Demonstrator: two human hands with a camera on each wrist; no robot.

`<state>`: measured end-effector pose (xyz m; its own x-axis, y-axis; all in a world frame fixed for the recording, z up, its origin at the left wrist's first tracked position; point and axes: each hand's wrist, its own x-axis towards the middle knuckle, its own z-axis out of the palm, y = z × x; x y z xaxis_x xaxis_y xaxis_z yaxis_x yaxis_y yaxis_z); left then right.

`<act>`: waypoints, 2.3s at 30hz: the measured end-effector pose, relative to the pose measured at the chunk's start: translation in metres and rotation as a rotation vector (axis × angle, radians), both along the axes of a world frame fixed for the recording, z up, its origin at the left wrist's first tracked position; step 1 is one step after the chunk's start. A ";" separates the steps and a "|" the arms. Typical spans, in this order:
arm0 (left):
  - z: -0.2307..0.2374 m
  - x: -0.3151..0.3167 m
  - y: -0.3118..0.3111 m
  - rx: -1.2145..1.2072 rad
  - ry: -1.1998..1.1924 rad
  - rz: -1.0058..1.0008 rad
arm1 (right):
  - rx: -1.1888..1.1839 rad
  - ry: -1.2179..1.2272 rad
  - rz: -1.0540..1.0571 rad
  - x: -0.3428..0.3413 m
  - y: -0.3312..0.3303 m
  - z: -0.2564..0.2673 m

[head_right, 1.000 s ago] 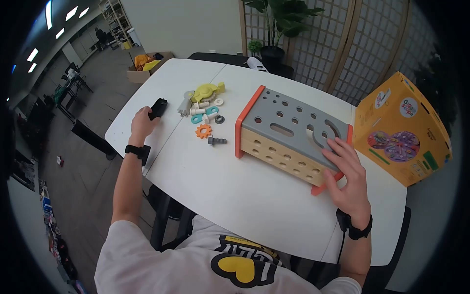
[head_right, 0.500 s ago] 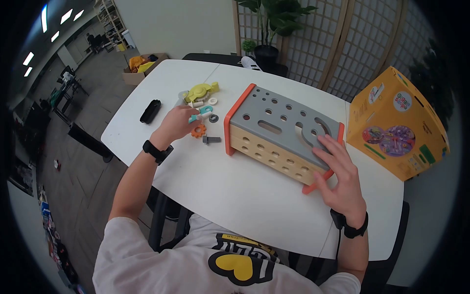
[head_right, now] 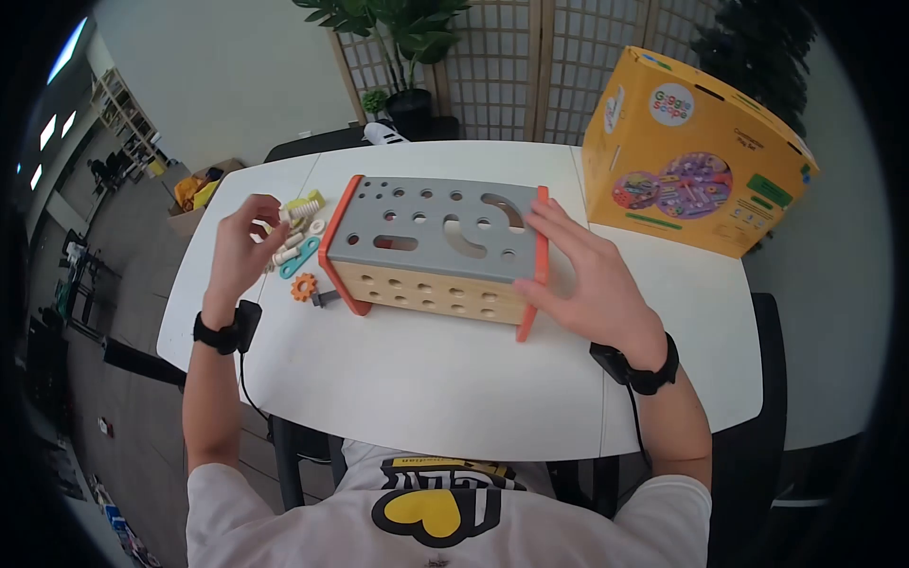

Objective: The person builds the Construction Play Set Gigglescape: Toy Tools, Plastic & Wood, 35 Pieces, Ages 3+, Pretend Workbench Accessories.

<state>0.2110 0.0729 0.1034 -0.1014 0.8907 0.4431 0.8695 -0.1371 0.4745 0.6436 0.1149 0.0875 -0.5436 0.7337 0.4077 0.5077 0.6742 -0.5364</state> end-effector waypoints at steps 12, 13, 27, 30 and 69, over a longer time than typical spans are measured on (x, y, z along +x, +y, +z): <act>0.063 0.144 0.025 -0.052 -0.003 -0.609 | 0.041 -0.005 0.029 -0.005 0.008 -0.009; 0.063 0.153 0.028 -0.052 0.015 -0.627 | 0.049 -0.010 0.028 -0.005 0.009 -0.009; 0.066 0.189 0.051 -0.119 0.258 -0.777 | 0.080 -0.058 0.005 -0.005 0.009 -0.007; 0.065 0.192 0.055 -0.112 0.242 -0.832 | 0.094 -0.061 0.006 -0.004 0.009 -0.007; 0.063 0.196 0.052 -0.140 0.286 -0.847 | 0.182 -0.131 0.025 -0.007 0.012 0.000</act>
